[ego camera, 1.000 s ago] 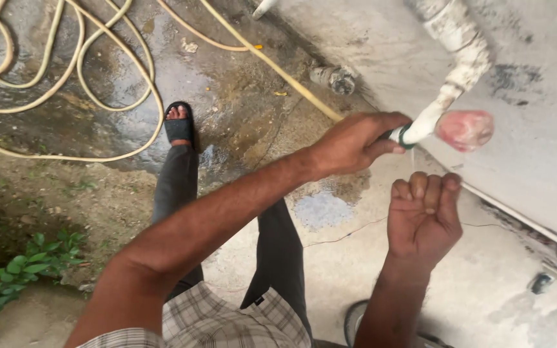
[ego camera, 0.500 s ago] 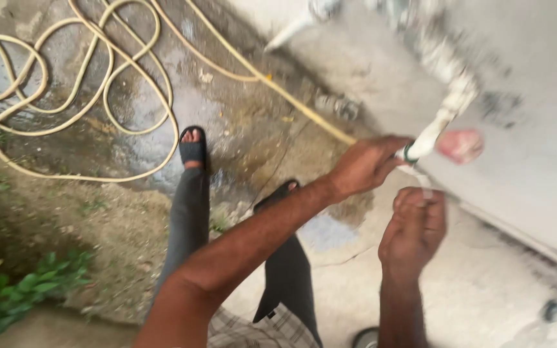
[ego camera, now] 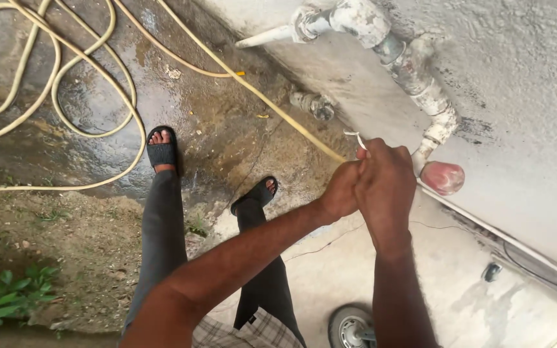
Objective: Secure a hose connection to an outdoor water pipe using string/wire and tape.
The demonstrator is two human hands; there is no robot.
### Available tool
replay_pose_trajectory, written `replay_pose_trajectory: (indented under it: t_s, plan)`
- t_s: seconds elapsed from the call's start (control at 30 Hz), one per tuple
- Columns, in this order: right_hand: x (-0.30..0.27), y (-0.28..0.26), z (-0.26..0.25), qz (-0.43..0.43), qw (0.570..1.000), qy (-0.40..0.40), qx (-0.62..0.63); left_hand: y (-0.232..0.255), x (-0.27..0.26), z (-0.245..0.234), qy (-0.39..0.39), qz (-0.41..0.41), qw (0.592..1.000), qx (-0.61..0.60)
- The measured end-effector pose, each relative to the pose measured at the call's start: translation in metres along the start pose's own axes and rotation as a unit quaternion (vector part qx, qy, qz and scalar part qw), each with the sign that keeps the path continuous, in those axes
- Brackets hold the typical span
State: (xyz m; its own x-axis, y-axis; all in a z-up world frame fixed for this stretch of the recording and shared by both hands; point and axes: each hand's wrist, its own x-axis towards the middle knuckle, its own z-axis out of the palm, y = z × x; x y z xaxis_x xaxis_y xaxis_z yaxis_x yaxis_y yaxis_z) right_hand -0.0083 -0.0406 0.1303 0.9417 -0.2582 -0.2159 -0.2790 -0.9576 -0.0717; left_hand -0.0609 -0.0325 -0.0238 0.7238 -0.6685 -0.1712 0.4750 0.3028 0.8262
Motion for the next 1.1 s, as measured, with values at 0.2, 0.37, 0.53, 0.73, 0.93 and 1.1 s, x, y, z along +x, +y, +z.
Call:
replay_pose_trajectory:
  t_s: [0.2, 0.37, 0.53, 0.73, 0.93, 1.1]
  plan:
    - [-0.035, -0.011, -0.053, -0.181, 0.962, 0.120, -0.169, 0.051, 0.011, -0.012, 0.020, 0.083, 0.993, -0.080]
    - [-0.090, 0.099, -0.042, 0.243, 0.891, 0.173, 0.341, 0.058, 0.026, -0.009, 0.058, -0.014, 0.996, 0.064]
    - [-0.003, 0.162, 0.035, 0.281, 0.700, -0.039, 0.656, 0.063, 0.045, -0.011, 0.041, -0.074, 0.991, 0.100]
    - [0.057, 0.169, 0.069, 0.036, 0.636, -0.192, 0.747, 0.069, 0.056, -0.006, 0.002, -0.200, 0.975, 0.091]
    - [0.040, 0.223, 0.089, 0.074, 0.424, -0.243, 0.869, 0.071, 0.055, -0.002, 0.040, -0.167, 0.981, 0.092]
    - [0.005, 0.225, 0.087, 0.204, 0.372, -0.070, 0.903, 0.083, 0.051, -0.006, 0.017, -0.179, 0.971, 0.160]
